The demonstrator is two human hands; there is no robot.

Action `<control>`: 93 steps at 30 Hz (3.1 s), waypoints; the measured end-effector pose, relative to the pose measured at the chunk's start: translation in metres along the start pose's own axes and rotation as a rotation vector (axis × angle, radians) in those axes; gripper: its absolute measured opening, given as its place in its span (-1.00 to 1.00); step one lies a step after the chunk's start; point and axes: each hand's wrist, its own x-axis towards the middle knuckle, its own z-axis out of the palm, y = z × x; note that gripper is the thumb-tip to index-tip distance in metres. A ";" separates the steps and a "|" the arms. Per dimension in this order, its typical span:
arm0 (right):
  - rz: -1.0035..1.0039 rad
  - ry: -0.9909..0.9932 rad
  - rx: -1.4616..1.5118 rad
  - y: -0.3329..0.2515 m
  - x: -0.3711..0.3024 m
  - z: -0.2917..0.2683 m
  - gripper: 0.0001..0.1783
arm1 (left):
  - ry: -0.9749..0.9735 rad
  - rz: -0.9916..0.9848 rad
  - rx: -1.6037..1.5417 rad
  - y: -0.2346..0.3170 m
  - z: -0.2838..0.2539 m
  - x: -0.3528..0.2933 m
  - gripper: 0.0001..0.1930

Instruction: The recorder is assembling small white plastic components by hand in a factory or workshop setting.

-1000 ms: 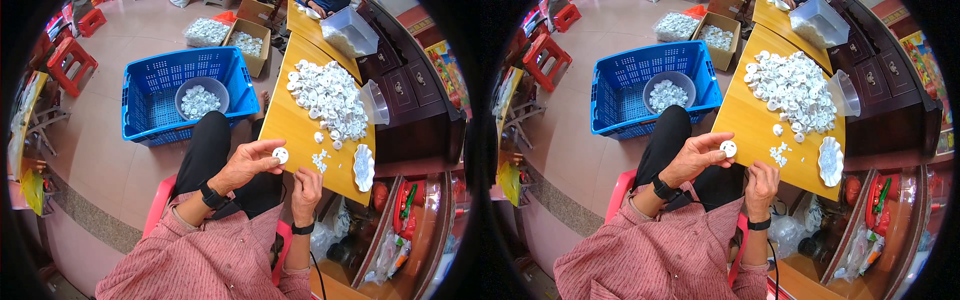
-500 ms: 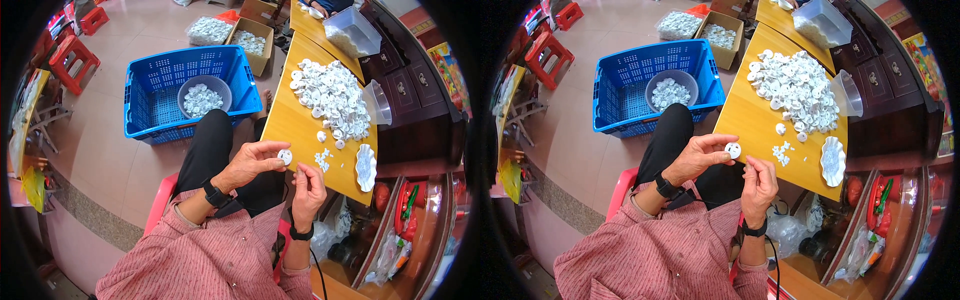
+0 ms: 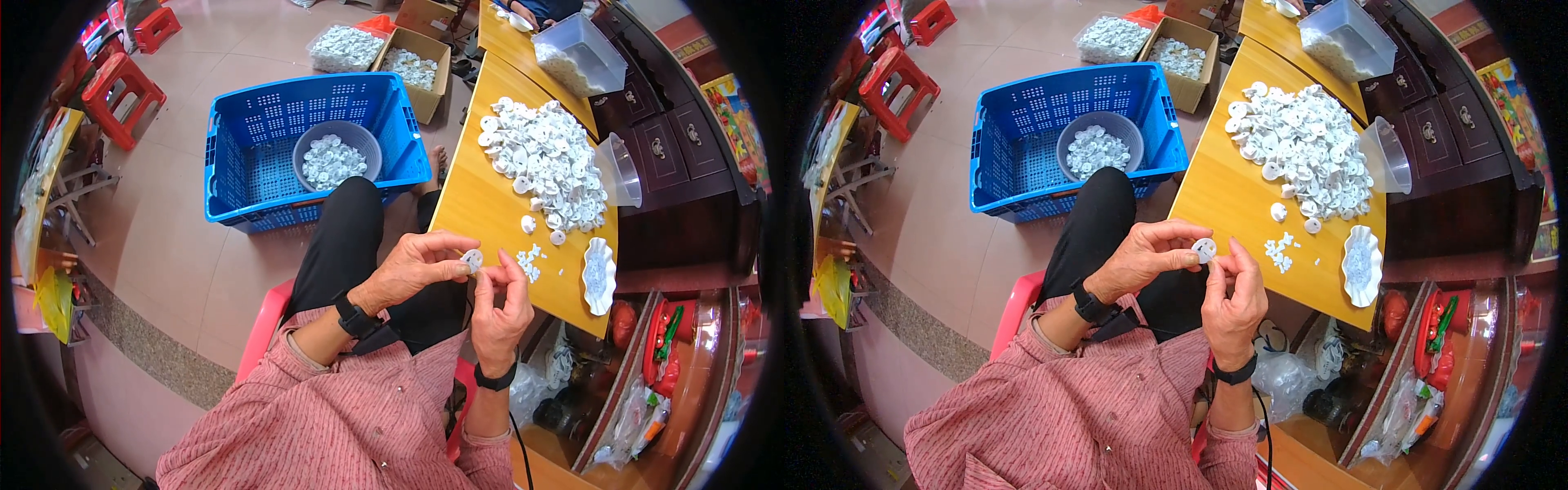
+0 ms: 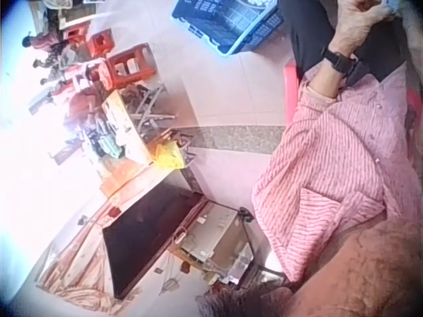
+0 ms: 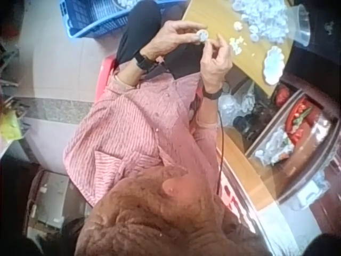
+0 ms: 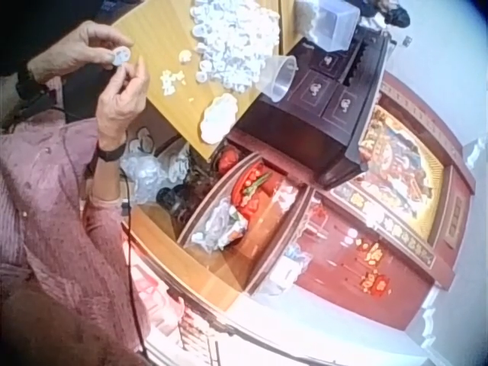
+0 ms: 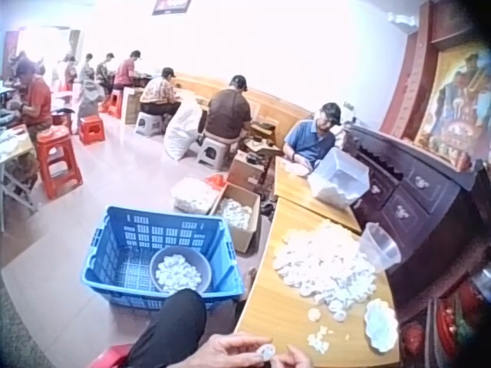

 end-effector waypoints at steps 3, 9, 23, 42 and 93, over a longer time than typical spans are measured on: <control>-0.014 -0.018 -0.013 0.002 0.000 0.000 -0.61 | 0.004 -0.002 0.027 0.001 0.001 -0.001 -0.63; -0.026 -0.030 -0.032 0.003 0.000 0.001 -0.61 | 0.001 0.012 0.116 0.005 0.004 -0.001 -0.64; -0.131 -0.109 -0.203 0.000 0.003 0.000 -0.60 | -0.003 0.209 0.429 0.009 0.006 -0.002 -0.67; -0.032 -0.116 -0.089 -0.003 0.006 0.003 -0.66 | -0.051 0.238 0.433 0.010 -0.001 -0.001 -0.66; 0.086 -0.043 0.034 0.020 -0.020 0.005 -0.83 | 0.830 0.401 0.193 0.069 -0.111 0.072 -0.56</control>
